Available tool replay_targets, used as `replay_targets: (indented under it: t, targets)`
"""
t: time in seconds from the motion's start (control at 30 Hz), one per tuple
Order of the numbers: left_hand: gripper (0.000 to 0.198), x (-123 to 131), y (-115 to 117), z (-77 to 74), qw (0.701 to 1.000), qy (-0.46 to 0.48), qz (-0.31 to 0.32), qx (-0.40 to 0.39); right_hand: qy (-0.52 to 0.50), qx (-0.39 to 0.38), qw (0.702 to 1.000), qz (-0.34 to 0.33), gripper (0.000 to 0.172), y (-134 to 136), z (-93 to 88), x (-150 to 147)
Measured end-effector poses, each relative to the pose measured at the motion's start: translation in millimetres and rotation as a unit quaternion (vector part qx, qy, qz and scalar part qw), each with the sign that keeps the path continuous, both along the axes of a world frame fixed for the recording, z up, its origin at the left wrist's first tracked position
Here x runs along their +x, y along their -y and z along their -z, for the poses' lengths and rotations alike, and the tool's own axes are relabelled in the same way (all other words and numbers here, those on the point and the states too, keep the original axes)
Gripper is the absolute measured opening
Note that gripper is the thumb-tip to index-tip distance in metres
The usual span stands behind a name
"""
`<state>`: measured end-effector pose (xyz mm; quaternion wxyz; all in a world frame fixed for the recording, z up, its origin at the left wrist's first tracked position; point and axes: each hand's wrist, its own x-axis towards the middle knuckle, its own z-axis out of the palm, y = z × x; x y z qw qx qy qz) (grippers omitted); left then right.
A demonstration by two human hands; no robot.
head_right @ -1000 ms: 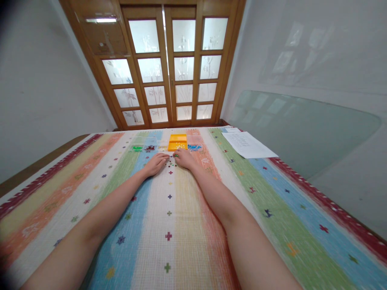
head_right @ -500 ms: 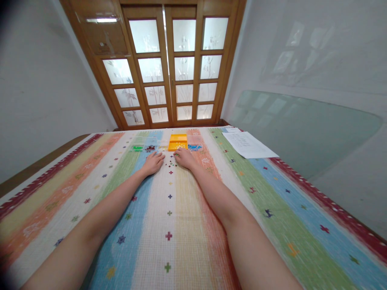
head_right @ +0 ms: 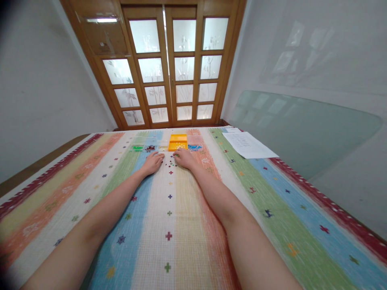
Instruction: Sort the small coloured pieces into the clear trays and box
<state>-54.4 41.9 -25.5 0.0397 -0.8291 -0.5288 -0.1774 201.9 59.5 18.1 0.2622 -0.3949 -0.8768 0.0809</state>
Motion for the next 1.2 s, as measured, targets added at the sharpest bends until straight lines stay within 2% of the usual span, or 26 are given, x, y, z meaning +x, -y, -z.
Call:
replay_targets:
  t: [0.23,0.57,0.77,1.0,1.2]
  targets:
    - [0.048,0.2,-0.4,-4.1,0.999,0.041,0.017,0.018,-0.014,0.000,1.000,-0.025,0.025,-10.4,10.8,0.4]
    - [0.047,-1.9,-0.3,-7.7,0.995,0.097,-0.025,0.021,0.033,0.005,0.992,-0.119,0.026,-8.5,16.7,-5.8]
    - [0.047,-7.8,-3.7,-9.4,0.985,0.148,-0.073,0.045,0.017,-0.004,0.995,-0.098,0.030,-14.0,23.7,-2.0]
    - [0.049,-14.5,-7.4,-9.9,0.966,0.242,-0.094,0.015,-0.032,0.021,0.997,-0.063,0.024,-24.1,29.3,0.2]
    - [0.056,-23.6,-6.5,-20.2,0.911,0.384,-0.147,-0.034,-0.036,0.031,0.998,-0.033,0.026,-29.8,29.7,2.7]
